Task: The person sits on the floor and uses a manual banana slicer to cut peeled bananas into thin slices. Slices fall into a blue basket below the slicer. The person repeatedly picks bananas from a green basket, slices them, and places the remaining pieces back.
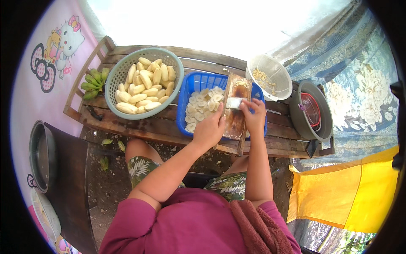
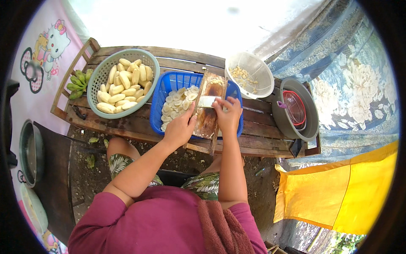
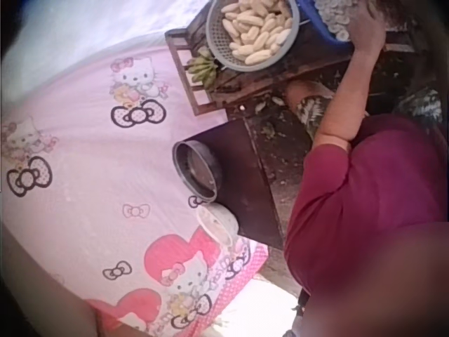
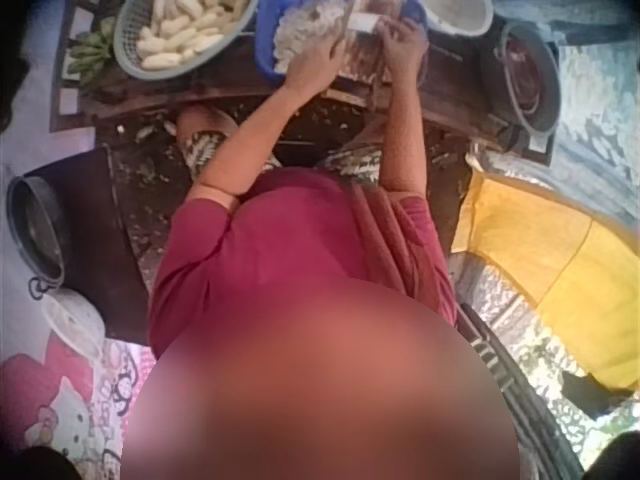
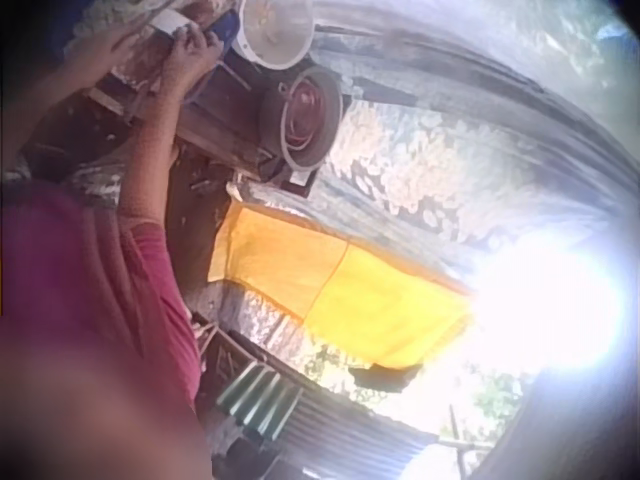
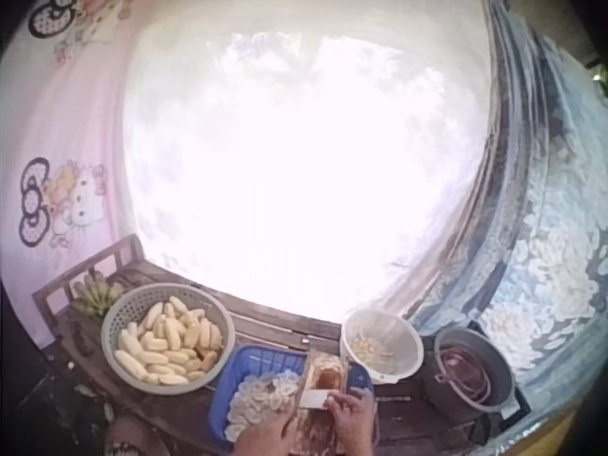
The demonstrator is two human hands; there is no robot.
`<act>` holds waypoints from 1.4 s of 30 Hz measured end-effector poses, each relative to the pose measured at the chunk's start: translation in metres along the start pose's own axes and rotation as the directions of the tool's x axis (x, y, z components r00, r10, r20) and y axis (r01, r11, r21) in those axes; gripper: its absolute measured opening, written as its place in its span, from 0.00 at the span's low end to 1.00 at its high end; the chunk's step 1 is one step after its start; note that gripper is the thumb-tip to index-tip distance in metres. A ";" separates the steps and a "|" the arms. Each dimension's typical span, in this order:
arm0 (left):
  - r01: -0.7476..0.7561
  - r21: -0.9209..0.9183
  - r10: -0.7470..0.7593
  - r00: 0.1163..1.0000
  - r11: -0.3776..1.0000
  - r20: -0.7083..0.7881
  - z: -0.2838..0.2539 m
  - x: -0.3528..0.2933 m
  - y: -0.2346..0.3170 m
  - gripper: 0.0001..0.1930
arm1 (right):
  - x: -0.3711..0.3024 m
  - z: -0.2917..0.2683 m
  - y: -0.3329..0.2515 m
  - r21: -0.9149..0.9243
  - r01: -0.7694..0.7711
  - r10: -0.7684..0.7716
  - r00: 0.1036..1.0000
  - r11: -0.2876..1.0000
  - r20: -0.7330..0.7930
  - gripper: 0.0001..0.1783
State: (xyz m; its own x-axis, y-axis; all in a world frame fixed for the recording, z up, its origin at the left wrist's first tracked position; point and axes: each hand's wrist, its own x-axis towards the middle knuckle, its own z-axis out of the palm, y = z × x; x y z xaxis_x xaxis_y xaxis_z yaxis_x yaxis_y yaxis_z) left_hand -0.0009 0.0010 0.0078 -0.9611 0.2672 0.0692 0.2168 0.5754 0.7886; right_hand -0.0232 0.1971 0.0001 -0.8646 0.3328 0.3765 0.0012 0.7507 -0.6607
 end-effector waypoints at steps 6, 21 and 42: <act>-0.025 -0.009 0.025 1.000 1.000 -0.018 -0.005 0.000 0.001 0.28 | 0.030 0.007 0.018 0.049 -0.005 0.004 1.000 0.999 0.027 0.17; -0.016 -0.020 0.015 1.000 1.000 -0.022 0.001 -0.001 -0.003 0.27 | -0.051 -0.028 -0.026 -0.262 0.202 -0.196 0.979 0.944 0.049 0.12; -0.027 -0.006 0.027 0.999 1.000 -0.017 -0.001 0.001 -0.002 0.27 | -0.031 -0.012 -0.021 -0.096 0.143 -0.150 0.986 0.985 -0.069 0.10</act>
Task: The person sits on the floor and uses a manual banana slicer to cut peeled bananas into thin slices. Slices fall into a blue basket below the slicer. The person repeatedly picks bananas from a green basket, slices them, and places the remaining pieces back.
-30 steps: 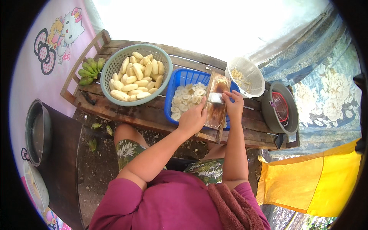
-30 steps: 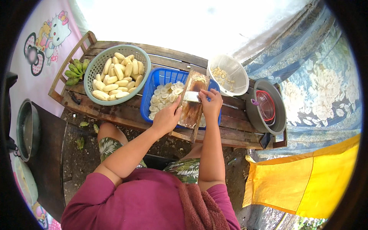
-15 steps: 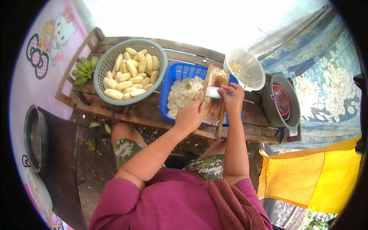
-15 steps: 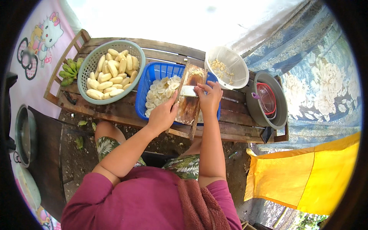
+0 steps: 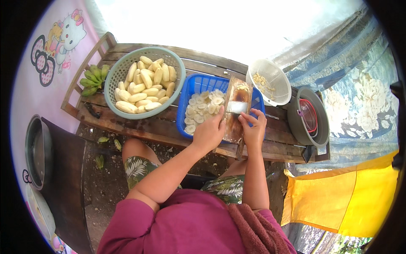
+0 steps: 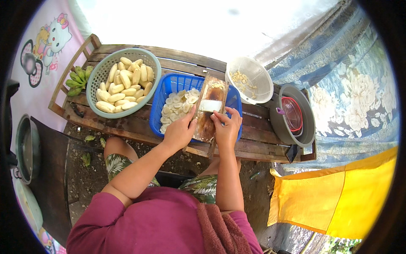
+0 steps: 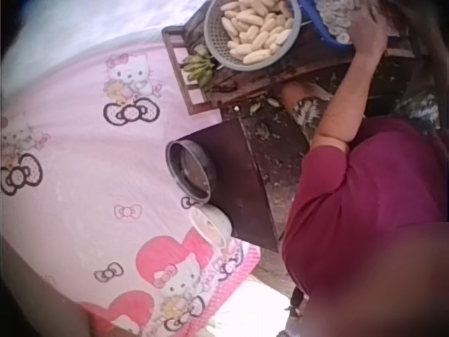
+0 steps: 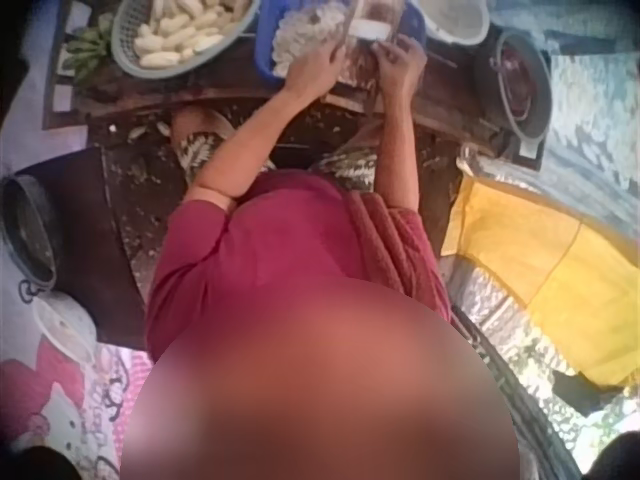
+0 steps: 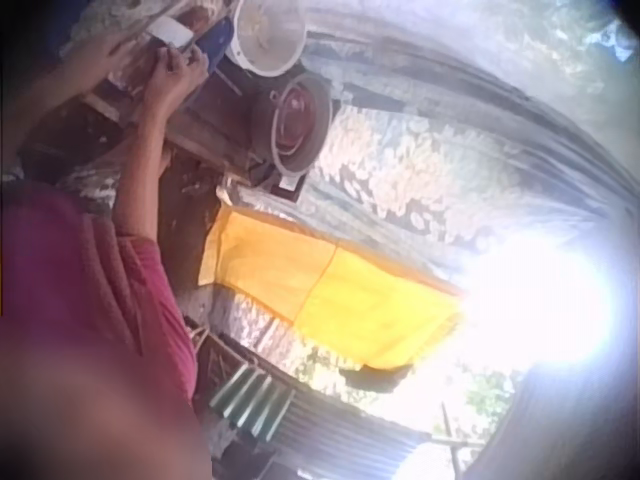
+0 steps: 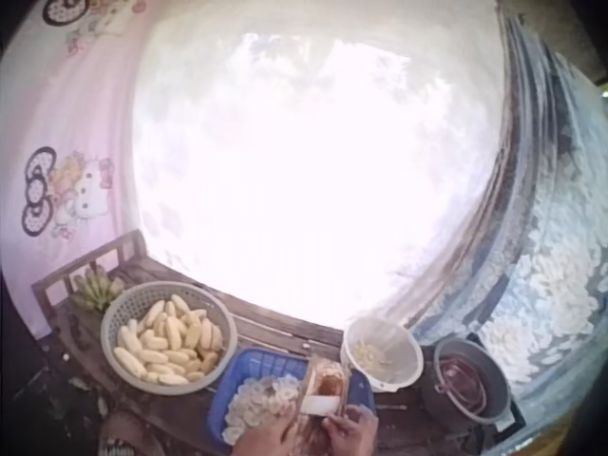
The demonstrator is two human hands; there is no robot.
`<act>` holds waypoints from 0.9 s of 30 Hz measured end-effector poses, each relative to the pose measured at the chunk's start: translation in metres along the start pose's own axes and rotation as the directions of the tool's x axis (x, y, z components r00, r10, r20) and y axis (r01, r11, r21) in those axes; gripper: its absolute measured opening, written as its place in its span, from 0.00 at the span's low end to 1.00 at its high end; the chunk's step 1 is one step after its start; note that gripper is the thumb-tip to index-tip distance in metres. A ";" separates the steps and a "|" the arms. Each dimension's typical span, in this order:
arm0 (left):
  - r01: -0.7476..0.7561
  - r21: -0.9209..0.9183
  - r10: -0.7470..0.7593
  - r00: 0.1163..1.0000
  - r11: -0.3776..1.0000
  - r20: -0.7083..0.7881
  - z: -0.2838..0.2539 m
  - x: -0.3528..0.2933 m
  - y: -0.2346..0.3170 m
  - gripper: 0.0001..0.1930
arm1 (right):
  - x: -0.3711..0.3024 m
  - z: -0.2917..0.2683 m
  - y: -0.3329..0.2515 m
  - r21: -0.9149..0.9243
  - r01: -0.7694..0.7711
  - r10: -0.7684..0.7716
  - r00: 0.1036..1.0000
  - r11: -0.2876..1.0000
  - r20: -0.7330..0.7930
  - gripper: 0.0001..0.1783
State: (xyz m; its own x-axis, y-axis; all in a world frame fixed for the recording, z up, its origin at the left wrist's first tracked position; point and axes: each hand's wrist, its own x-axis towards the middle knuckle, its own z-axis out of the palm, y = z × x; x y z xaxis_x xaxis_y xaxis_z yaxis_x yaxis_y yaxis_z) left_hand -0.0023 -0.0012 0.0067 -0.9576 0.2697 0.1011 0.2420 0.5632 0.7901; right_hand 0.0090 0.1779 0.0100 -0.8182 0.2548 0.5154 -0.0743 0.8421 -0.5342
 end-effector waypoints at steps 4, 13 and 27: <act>0.000 0.009 0.000 1.000 1.000 -0.011 0.000 -0.001 0.001 0.27 | 0.006 0.005 0.004 0.028 -0.026 0.027 0.999 0.999 -0.023 0.10; 0.024 -0.020 -0.024 0.999 0.999 0.025 0.001 -0.001 -0.001 0.27 | 0.042 0.011 0.010 -0.012 -0.055 0.055 0.998 0.998 0.007 0.12; 0.097 0.281 0.100 0.783 0.955 -0.613 -0.128 0.097 -0.132 0.19 | 0.162 -0.049 0.014 0.169 -0.042 0.036 0.999 0.985 0.037 0.14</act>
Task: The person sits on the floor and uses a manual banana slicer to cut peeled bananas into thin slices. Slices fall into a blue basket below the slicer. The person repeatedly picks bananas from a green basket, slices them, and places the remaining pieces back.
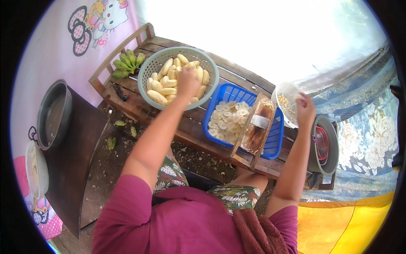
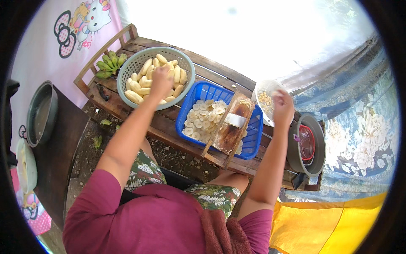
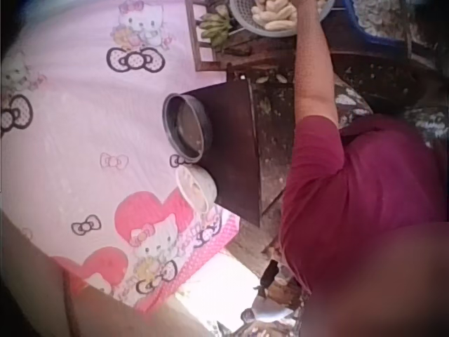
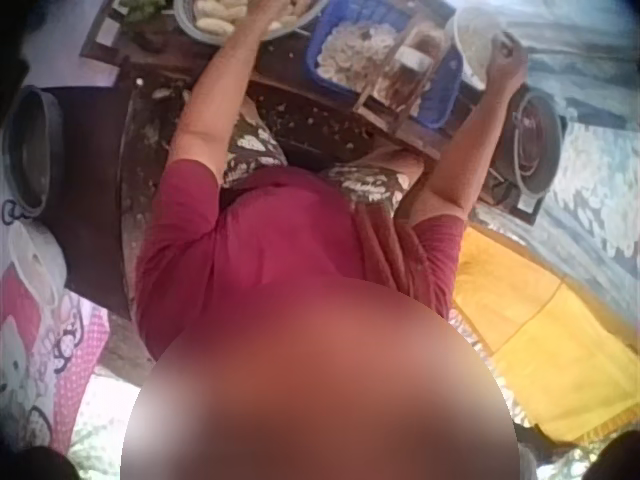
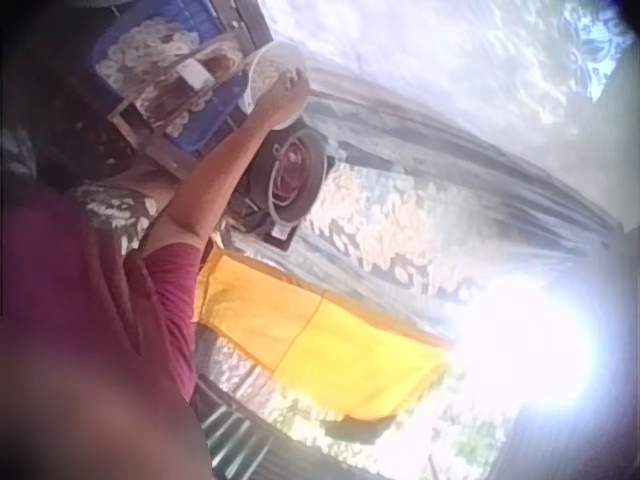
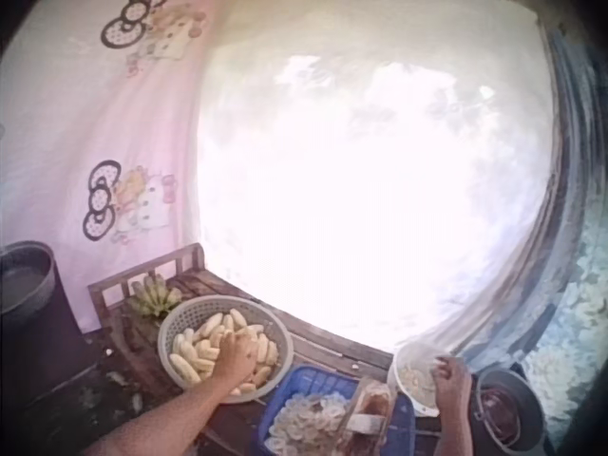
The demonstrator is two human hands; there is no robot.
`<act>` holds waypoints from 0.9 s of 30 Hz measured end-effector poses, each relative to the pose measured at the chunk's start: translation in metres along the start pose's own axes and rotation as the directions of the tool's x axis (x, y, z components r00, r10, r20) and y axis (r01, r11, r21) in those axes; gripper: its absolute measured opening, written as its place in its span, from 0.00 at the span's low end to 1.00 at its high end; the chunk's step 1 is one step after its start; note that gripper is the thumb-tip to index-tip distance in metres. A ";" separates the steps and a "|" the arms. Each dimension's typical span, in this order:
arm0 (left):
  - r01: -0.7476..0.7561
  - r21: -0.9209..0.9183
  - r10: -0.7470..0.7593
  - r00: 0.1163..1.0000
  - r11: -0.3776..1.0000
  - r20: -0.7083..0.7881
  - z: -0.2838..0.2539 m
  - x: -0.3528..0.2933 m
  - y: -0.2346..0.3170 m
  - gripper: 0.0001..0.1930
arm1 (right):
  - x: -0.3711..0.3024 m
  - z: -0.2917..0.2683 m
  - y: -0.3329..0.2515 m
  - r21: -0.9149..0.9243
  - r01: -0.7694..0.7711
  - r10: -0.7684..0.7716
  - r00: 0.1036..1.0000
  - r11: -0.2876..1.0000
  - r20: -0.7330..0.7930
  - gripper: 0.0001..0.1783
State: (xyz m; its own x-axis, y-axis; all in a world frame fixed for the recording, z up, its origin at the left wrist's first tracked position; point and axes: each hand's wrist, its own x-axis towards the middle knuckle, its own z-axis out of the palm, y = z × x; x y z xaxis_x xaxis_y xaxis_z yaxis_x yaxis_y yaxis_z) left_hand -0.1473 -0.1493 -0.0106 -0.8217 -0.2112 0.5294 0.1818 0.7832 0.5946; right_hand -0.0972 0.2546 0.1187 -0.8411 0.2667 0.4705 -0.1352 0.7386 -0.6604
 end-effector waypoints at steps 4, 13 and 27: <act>0.239 0.186 -0.276 0.937 0.953 0.215 -0.048 0.037 -0.085 0.17 | 0.026 -0.022 0.006 -0.227 0.191 -0.244 0.940 0.955 -0.239 0.13; 0.171 0.195 -0.249 0.824 0.966 0.509 -0.055 0.032 -0.114 0.17 | -0.061 0.054 -0.037 0.280 0.065 -0.074 0.997 0.958 0.021 0.11; -0.269 0.283 0.038 0.782 0.921 0.622 -0.087 0.005 -0.092 0.13 | -0.128 0.080 -0.066 0.355 -0.071 -0.013 0.973 0.932 0.229 0.11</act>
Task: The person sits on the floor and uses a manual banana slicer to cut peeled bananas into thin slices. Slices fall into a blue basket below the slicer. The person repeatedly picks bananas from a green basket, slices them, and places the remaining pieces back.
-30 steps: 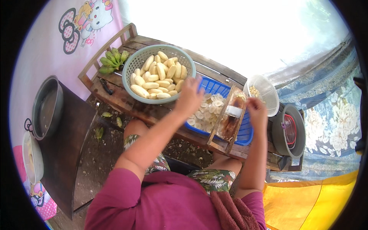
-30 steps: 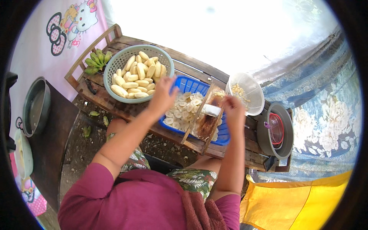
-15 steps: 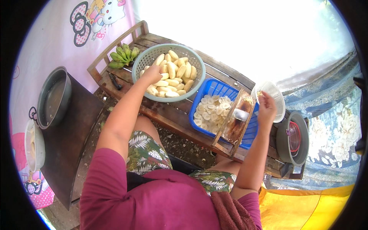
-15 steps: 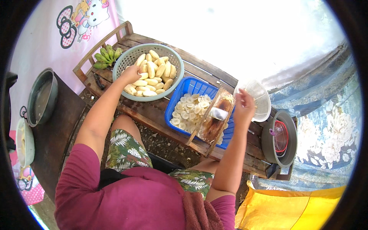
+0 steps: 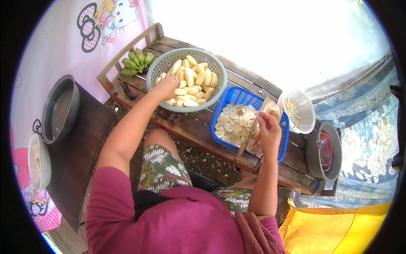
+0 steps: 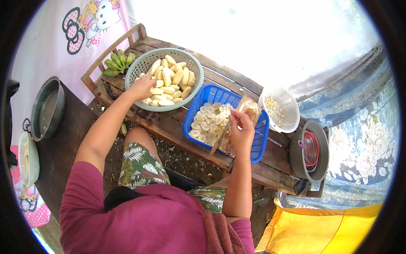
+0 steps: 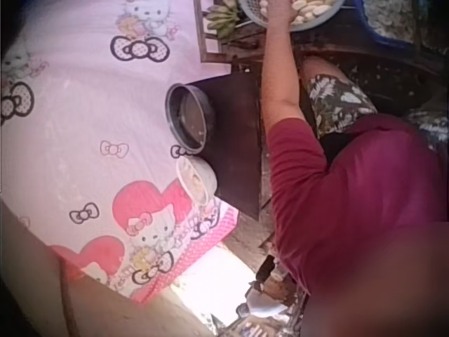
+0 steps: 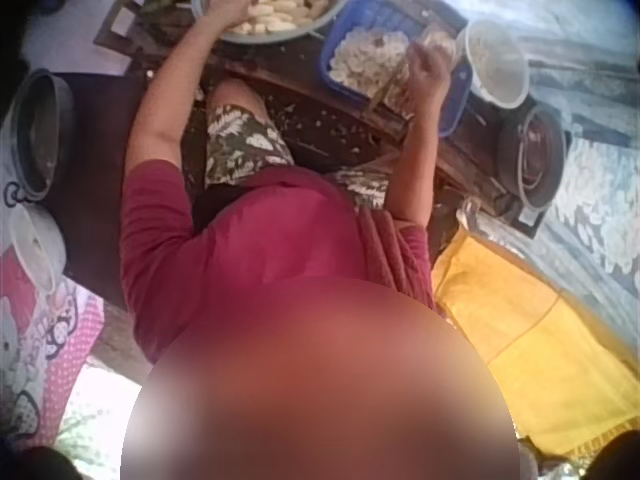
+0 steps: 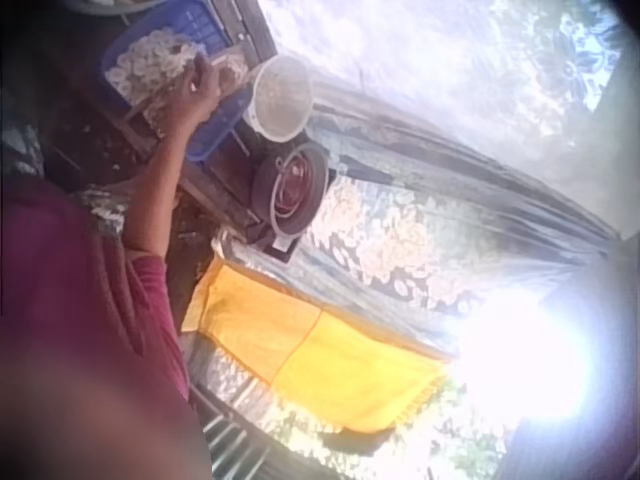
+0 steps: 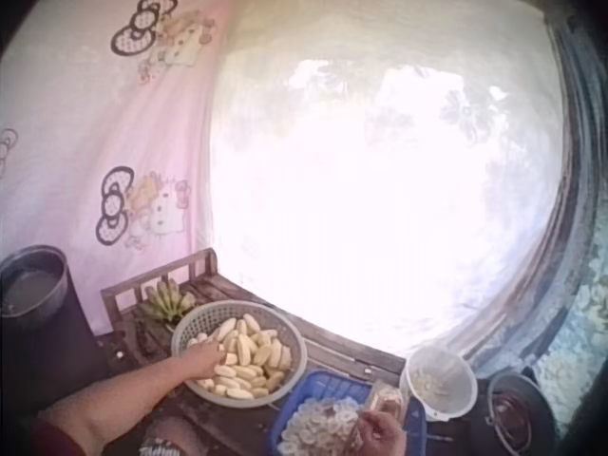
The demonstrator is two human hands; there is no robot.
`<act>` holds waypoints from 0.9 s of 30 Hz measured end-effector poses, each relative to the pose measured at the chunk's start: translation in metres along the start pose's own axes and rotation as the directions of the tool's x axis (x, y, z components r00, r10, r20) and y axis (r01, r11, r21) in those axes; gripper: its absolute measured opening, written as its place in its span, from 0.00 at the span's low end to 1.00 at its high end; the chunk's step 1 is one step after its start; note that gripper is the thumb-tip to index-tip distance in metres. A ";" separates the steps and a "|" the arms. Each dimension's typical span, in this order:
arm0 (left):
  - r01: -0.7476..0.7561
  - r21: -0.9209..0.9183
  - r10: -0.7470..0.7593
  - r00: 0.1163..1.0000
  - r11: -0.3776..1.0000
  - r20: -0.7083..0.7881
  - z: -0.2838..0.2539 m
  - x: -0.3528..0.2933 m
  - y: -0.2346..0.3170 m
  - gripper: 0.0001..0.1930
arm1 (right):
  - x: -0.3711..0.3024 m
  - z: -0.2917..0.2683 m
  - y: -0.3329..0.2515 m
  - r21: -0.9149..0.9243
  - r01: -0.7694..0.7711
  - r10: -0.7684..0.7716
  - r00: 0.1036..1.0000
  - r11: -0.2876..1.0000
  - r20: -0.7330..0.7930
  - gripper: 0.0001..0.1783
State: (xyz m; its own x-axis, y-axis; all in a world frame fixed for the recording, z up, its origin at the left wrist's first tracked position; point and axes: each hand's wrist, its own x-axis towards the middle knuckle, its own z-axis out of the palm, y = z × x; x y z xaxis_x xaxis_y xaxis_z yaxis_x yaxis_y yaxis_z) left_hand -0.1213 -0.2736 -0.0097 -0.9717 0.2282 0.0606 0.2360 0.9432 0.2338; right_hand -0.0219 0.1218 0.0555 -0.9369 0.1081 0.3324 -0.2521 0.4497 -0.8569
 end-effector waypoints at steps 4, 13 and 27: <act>-0.011 0.045 0.011 1.000 0.999 0.018 0.003 0.002 -0.003 0.12 | -0.012 0.004 -0.001 0.062 -0.006 0.000 0.996 0.998 0.094 0.10; 0.217 -0.975 -0.016 0.976 0.055 0.216 -0.019 -0.009 0.099 0.15 | -0.023 0.029 -0.026 0.377 -0.225 0.138 0.960 0.898 0.245 0.23; -0.121 -0.795 -0.001 0.988 0.595 -0.152 0.057 -0.041 0.282 0.29 | -0.078 -0.056 -0.011 -0.449 -0.019 0.059 0.995 0.893 0.076 0.21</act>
State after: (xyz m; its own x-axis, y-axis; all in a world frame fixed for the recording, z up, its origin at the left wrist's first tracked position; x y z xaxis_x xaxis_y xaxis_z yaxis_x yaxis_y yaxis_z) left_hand -0.0150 -0.0029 -0.0018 -0.9603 0.1876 0.2067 0.2611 0.3412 0.9030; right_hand 0.0677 0.1580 0.0611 -0.9659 0.0668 0.2501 -0.0987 0.7980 -0.5945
